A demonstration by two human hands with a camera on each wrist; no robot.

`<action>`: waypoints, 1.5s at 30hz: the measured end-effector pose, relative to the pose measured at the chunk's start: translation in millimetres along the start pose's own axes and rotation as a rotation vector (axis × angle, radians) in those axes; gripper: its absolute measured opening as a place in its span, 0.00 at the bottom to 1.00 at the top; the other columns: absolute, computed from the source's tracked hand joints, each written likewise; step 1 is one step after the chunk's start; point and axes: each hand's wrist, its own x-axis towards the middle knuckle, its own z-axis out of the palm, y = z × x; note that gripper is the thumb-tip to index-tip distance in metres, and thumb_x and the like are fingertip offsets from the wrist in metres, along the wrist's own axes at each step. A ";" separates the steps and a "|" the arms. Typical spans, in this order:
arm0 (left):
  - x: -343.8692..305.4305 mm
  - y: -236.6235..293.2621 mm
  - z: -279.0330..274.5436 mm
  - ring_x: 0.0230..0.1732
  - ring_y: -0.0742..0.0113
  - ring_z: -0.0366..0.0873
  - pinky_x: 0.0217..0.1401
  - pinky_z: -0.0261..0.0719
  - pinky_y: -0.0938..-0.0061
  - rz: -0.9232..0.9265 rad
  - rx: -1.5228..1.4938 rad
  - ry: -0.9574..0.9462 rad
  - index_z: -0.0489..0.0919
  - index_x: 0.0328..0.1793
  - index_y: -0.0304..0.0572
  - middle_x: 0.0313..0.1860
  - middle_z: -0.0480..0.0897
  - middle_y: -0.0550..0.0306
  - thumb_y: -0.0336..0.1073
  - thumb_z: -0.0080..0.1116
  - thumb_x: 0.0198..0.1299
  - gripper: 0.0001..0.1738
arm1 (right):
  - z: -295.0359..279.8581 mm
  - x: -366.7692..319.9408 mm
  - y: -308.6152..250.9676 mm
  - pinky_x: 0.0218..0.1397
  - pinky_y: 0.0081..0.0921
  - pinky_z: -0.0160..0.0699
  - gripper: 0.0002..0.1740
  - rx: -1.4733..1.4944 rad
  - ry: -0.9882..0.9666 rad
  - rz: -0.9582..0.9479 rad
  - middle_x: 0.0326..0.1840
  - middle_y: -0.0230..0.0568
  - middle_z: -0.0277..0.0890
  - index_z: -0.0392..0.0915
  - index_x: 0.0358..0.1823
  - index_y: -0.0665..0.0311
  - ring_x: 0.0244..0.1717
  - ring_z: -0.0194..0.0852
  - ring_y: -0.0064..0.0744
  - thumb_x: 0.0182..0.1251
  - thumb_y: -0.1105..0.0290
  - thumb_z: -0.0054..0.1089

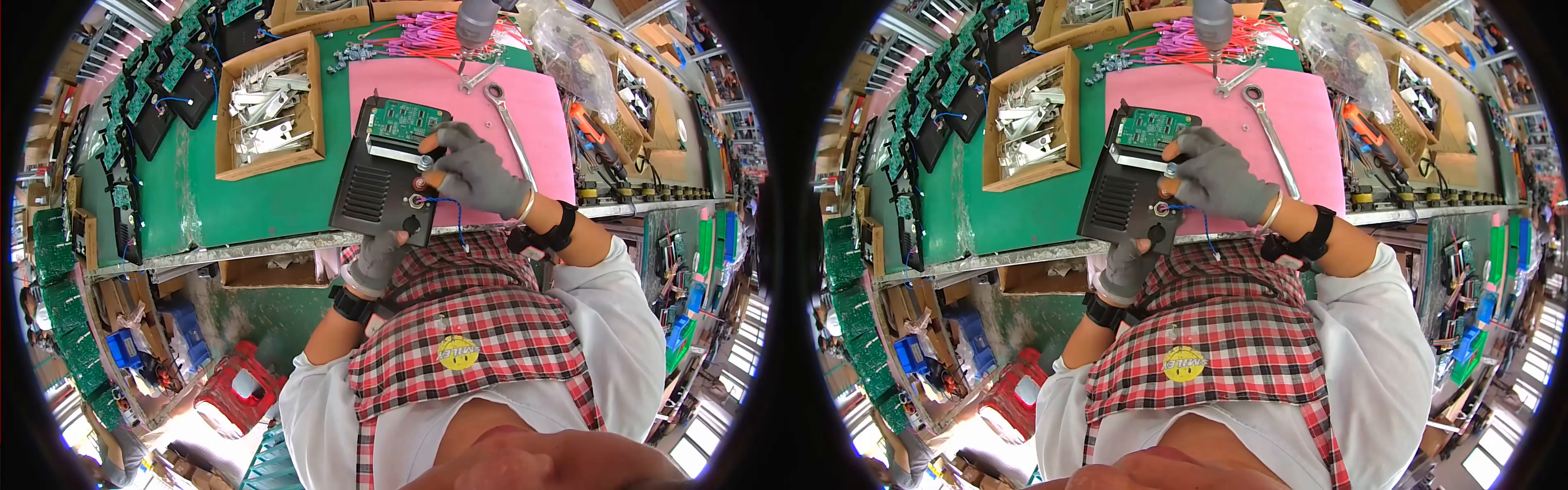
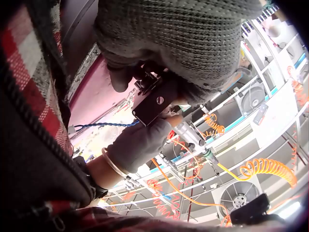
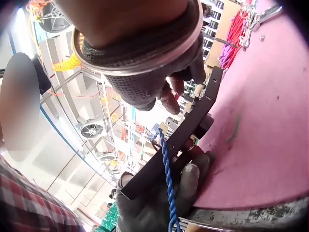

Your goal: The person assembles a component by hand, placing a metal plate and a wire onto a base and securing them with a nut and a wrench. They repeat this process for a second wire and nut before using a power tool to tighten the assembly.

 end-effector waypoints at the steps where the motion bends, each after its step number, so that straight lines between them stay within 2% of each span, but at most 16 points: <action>1: -0.5 0.3 0.2 0.60 0.55 0.68 0.66 0.63 0.61 -0.005 0.011 0.007 0.63 0.63 0.37 0.57 0.71 0.52 0.38 0.62 0.48 0.35 | -2.4 1.4 -0.9 0.53 0.34 0.67 0.07 0.010 0.029 0.029 0.46 0.40 0.71 0.80 0.29 0.62 0.52 0.65 0.45 0.51 0.67 0.62; 2: -1.5 0.4 0.8 0.60 0.55 0.68 0.66 0.63 0.61 -0.012 0.020 0.017 0.63 0.63 0.37 0.57 0.71 0.52 0.39 0.62 0.48 0.35 | -3.6 1.8 -1.3 0.55 0.35 0.67 0.07 0.022 0.056 0.060 0.48 0.40 0.71 0.80 0.29 0.62 0.55 0.64 0.47 0.51 0.67 0.63; 5: -2.2 0.0 -0.1 0.60 0.55 0.68 0.66 0.63 0.61 -0.030 0.010 0.022 0.63 0.63 0.37 0.57 0.71 0.52 0.39 0.62 0.48 0.35 | 6.2 -4.0 4.6 0.56 0.35 0.67 0.07 0.002 -0.012 -0.044 0.48 0.40 0.71 0.79 0.31 0.62 0.57 0.63 0.48 0.51 0.68 0.63; 8: -1.4 1.6 3.4 0.60 0.55 0.68 0.66 0.63 0.62 -0.017 0.025 0.026 0.63 0.63 0.37 0.57 0.71 0.52 0.38 0.62 0.48 0.35 | -1.9 0.6 0.8 0.56 0.35 0.67 0.08 0.031 0.052 0.022 0.48 0.40 0.71 0.79 0.31 0.62 0.58 0.63 0.47 0.51 0.68 0.63; 11: -2.4 2.0 2.7 0.60 0.55 0.68 0.66 0.63 0.62 -0.032 0.025 0.029 0.63 0.63 0.37 0.57 0.71 0.52 0.38 0.62 0.47 0.35 | 7.1 -3.6 -0.1 0.56 0.35 0.68 0.07 -0.029 -0.001 -0.073 0.50 0.39 0.70 0.79 0.30 0.62 0.58 0.63 0.46 0.50 0.68 0.63; 14: -6.1 4.4 4.8 0.60 0.55 0.68 0.65 0.64 0.62 -0.059 0.031 0.060 0.63 0.63 0.37 0.57 0.71 0.51 0.38 0.62 0.47 0.36 | -0.1 -2.3 10.6 0.55 0.35 0.69 0.08 0.095 -0.023 0.054 0.51 0.35 0.70 0.78 0.29 0.60 0.58 0.62 0.44 0.48 0.67 0.65; 17: -2.5 4.6 5.4 0.60 0.56 0.68 0.65 0.65 0.62 -0.028 0.041 0.031 0.62 0.63 0.37 0.57 0.71 0.51 0.38 0.62 0.48 0.36 | 11.0 -1.4 4.4 0.53 0.33 0.70 0.07 -0.027 0.005 -0.055 0.48 0.34 0.70 0.77 0.26 0.58 0.56 0.64 0.42 0.45 0.69 0.66; 20: 0.5 6.2 9.7 0.60 0.56 0.69 0.65 0.64 0.62 -0.004 0.029 0.006 0.62 0.63 0.36 0.57 0.71 0.51 0.39 0.62 0.48 0.36 | 16.7 -1.6 5.6 0.52 0.33 0.71 0.09 -0.069 -0.034 0.012 0.47 0.31 0.70 0.77 0.26 0.57 0.59 0.62 0.40 0.47 0.62 0.65; 23: 0.4 7.8 10.2 0.60 0.56 0.68 0.65 0.64 0.62 -0.030 -0.001 0.001 0.62 0.63 0.36 0.57 0.71 0.51 0.40 0.63 0.48 0.36 | 21.3 1.6 -1.2 0.49 0.32 0.73 0.11 -0.125 -0.025 0.104 0.44 0.31 0.70 0.74 0.22 0.57 0.55 0.65 0.40 0.40 0.68 0.69; 26: 1.5 8.3 8.1 0.60 0.56 0.68 0.65 0.64 0.63 -0.031 -0.005 -0.014 0.63 0.63 0.37 0.58 0.70 0.51 0.41 0.62 0.49 0.36 | 13.5 7.2 0.6 0.49 0.32 0.73 0.12 -0.041 -0.058 0.109 0.42 0.30 0.70 0.72 0.21 0.57 0.56 0.64 0.39 0.40 0.66 0.70; 29: 1.6 2.8 2.1 0.61 0.56 0.68 0.65 0.64 0.63 -0.037 -0.014 -0.022 0.63 0.63 0.37 0.58 0.70 0.51 0.41 0.62 0.49 0.36 | 10.6 9.1 5.0 0.49 0.32 0.73 0.13 -0.010 -0.054 0.046 0.40 0.30 0.70 0.71 0.20 0.57 0.56 0.65 0.39 0.40 0.66 0.69; 32: 1.1 1.5 0.3 0.61 0.55 0.68 0.66 0.62 0.63 -0.060 0.011 -0.011 0.63 0.63 0.36 0.58 0.71 0.50 0.41 0.61 0.49 0.36 | 19.5 6.2 5.8 0.50 0.32 0.72 0.12 -0.140 -0.052 0.023 0.40 0.30 0.70 0.71 0.20 0.57 0.56 0.65 0.40 0.41 0.67 0.68; 35: 1.2 1.9 0.3 0.61 0.55 0.68 0.67 0.61 0.62 -0.047 0.023 -0.009 0.62 0.64 0.36 0.59 0.70 0.49 0.41 0.61 0.49 0.36 | 15.7 8.8 1.0 0.50 0.32 0.72 0.11 -0.150 -0.096 0.072 0.40 0.30 0.70 0.71 0.19 0.57 0.56 0.65 0.40 0.41 0.67 0.68; 39: -0.5 -0.7 -2.7 0.62 0.54 0.67 0.67 0.60 0.61 -0.037 0.067 0.013 0.61 0.65 0.35 0.59 0.70 0.48 0.40 0.60 0.49 0.37 | 14.5 9.6 4.9 0.50 0.33 0.72 0.12 -0.088 -0.065 0.047 0.39 0.30 0.69 0.70 0.20 0.57 0.56 0.65 0.40 0.42 0.67 0.67; 45: -6.3 5.7 3.4 0.62 0.54 0.66 0.68 0.59 0.61 -0.133 0.036 0.073 0.61 0.64 0.34 0.59 0.70 0.48 0.38 0.58 0.50 0.35 | 15.0 9.5 0.1 0.51 0.34 0.71 0.12 -0.139 -0.084 0.072 0.41 0.30 0.69 0.70 0.21 0.57 0.57 0.64 0.40 0.42 0.65 0.68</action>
